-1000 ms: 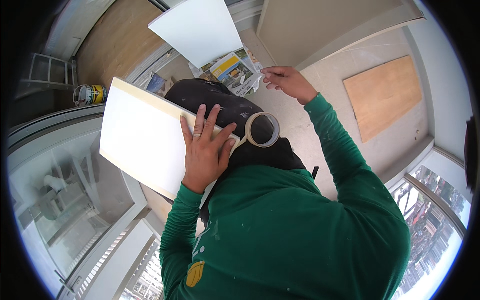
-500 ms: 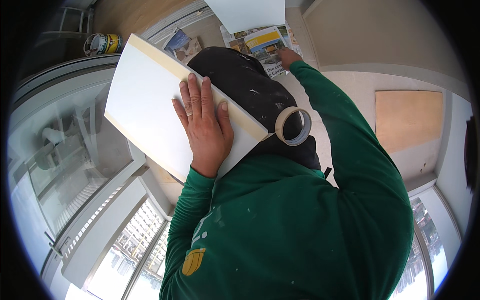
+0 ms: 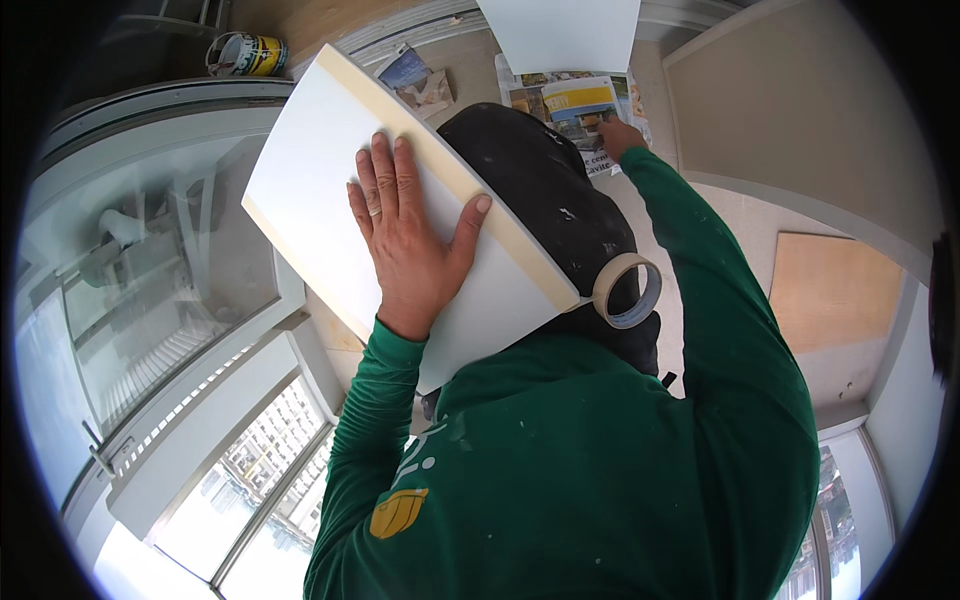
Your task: The person applies masking tape to the edges of a white cabinet panel by hand, using a roll of tape and smoothing it down with their fingers.
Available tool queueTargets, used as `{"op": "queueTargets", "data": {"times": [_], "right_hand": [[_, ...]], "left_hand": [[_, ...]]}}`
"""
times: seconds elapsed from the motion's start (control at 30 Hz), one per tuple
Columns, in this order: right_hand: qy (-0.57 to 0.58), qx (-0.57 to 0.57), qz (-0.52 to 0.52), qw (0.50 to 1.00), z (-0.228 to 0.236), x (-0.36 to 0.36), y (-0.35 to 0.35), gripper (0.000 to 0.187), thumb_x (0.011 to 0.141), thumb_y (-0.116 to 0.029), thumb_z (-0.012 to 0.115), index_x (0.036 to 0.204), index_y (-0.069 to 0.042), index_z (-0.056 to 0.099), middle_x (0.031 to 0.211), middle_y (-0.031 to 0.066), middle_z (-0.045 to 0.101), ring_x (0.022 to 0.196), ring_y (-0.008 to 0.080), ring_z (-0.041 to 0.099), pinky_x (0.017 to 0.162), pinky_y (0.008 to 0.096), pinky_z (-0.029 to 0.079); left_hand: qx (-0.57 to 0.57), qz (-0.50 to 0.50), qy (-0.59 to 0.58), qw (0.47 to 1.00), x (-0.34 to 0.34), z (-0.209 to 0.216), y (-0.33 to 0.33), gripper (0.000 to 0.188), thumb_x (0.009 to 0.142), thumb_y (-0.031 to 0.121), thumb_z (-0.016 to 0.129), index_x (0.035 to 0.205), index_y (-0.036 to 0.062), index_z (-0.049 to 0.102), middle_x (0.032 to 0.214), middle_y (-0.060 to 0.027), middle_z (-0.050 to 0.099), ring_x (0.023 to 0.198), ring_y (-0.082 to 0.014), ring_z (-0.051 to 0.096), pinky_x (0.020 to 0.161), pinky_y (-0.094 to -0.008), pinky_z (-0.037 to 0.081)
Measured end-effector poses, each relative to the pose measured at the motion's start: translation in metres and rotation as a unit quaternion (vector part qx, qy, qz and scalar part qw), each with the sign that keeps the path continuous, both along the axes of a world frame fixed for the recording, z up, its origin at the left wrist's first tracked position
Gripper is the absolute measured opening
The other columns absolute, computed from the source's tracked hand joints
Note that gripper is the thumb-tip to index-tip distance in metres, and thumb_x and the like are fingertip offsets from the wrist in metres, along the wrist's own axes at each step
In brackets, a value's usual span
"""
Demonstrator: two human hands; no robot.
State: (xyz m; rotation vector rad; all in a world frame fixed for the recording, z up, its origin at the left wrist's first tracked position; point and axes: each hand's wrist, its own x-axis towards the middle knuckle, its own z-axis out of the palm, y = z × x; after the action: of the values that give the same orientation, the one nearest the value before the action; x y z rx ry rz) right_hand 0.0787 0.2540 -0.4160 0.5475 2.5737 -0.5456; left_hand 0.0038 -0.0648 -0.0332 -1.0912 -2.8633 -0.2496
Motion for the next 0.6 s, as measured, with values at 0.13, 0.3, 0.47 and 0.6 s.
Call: {"op": "queueTargets", "data": {"times": [0.13, 0.3, 0.47, 0.6], "right_hand": [[0.018, 0.006, 0.01, 1.0, -0.009, 0.004, 0.003, 0.023, 0.104, -0.015, 0.057, 0.121, -0.006, 0.069, 0.134, 0.0183, 0.062, 0.117, 0.0397, 0.072, 0.101, 0.0522, 0.059], [0.022, -0.036, 0.04, 0.998, 0.003, 0.007, 0.006, 0.018, 0.095, -0.015, 0.072, 0.11, -0.006, 0.075, 0.121, 0.0206, 0.071, 0.114, 0.0374, 0.073, 0.099, 0.0492, 0.06], [0.108, -0.192, -0.039, 0.975, 0.041, 0.031, 0.016, 0.016, 0.092, -0.015, 0.078, 0.106, -0.006, 0.077, 0.105, 0.0189, 0.078, 0.102, 0.0337, 0.076, 0.089, 0.0442, 0.061], [0.198, -0.326, -0.167, 0.909, 0.128, 0.041, 0.028, 0.016, 0.096, -0.014, 0.081, 0.108, -0.004, 0.076, 0.093, 0.0073, 0.077, 0.085, 0.0179, 0.073, 0.078, 0.0338, 0.059]], "left_hand": [[0.041, 0.004, 0.006, 0.999, -0.007, -0.002, -0.002, 0.081, 0.105, 0.049, 0.066, 0.165, 0.0018, 0.041, 0.172, -0.0248, 0.038, 0.164, -0.0427, 0.029, 0.133, -0.0587, 0.015], [0.129, -0.029, -0.025, 0.991, -0.017, 0.006, -0.006, 0.053, 0.104, 0.022, 0.067, 0.152, 0.0014, 0.059, 0.161, -0.023, 0.054, 0.156, -0.0437, 0.043, 0.13, -0.0568, 0.026], [0.234, -0.036, -0.071, 0.969, -0.018, 0.011, -0.008, 0.036, 0.102, 0.009, 0.067, 0.136, 0.0004, 0.071, 0.147, -0.0202, 0.067, 0.142, -0.04, 0.06, 0.122, -0.0503, 0.043], [0.283, -0.069, -0.105, 0.951, -0.019, 0.019, -0.002, 0.034, 0.097, 0.001, 0.065, 0.129, 0.001, 0.075, 0.135, -0.0176, 0.074, 0.129, -0.0341, 0.068, 0.111, -0.0443, 0.052]]}}
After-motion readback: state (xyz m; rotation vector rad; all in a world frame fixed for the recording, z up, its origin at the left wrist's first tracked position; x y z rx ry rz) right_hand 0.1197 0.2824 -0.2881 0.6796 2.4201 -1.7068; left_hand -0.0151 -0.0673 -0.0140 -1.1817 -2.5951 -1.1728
